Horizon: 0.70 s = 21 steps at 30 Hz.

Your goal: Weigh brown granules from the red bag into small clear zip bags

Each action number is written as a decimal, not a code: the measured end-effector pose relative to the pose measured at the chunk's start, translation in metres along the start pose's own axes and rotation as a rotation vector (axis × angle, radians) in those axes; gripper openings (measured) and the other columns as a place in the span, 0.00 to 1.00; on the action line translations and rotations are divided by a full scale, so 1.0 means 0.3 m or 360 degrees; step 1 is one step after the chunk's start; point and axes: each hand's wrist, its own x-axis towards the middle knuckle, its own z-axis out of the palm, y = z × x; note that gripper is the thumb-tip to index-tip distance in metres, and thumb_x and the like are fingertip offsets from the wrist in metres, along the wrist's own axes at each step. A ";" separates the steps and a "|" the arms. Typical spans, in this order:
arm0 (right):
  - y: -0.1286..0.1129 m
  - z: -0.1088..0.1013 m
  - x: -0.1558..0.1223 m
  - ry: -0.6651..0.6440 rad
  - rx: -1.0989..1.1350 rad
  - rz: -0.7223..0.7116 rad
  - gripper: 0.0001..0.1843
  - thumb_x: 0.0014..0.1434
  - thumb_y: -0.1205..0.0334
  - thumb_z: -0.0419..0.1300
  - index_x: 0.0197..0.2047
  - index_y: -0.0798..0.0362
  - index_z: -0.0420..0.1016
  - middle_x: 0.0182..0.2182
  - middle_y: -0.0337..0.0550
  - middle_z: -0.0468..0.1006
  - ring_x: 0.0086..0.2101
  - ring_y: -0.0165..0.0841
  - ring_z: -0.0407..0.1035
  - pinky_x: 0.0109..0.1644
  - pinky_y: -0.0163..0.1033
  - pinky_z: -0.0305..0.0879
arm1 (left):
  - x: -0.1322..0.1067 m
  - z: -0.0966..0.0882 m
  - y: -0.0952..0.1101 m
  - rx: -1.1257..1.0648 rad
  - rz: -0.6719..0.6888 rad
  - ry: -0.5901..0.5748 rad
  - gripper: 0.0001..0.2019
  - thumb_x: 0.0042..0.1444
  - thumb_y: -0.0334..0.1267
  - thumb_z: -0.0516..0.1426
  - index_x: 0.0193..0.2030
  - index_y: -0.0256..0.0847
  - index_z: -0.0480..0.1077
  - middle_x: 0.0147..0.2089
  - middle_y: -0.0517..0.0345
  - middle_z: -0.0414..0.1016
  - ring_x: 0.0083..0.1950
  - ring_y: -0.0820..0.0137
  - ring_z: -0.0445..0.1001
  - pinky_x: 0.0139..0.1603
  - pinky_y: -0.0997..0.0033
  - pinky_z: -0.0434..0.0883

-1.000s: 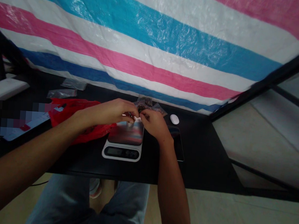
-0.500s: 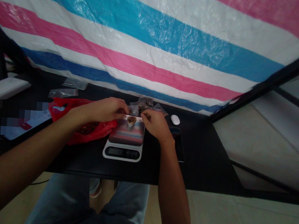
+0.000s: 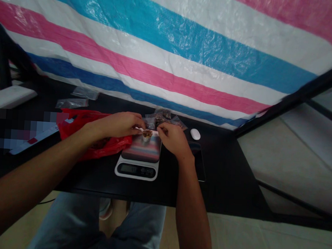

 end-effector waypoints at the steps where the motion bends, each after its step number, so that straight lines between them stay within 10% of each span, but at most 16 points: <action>1: 0.000 0.001 0.000 -0.0004 0.0006 -0.0002 0.10 0.67 0.66 0.60 0.37 0.52 0.83 0.34 0.42 0.86 0.34 0.35 0.77 0.39 0.39 0.63 | 0.002 0.004 0.000 -0.0004 0.0021 -0.0022 0.09 0.65 0.38 0.59 0.44 0.43 0.82 0.48 0.52 0.80 0.44 0.64 0.79 0.42 0.71 0.68; 21: 0.002 0.001 0.001 -0.0029 0.0002 -0.0004 0.11 0.67 0.66 0.59 0.37 0.52 0.83 0.34 0.43 0.86 0.34 0.36 0.76 0.39 0.38 0.64 | -0.009 -0.018 0.042 -0.0244 0.0193 0.0289 0.15 0.70 0.38 0.53 0.44 0.39 0.82 0.44 0.51 0.78 0.45 0.65 0.78 0.47 0.68 0.69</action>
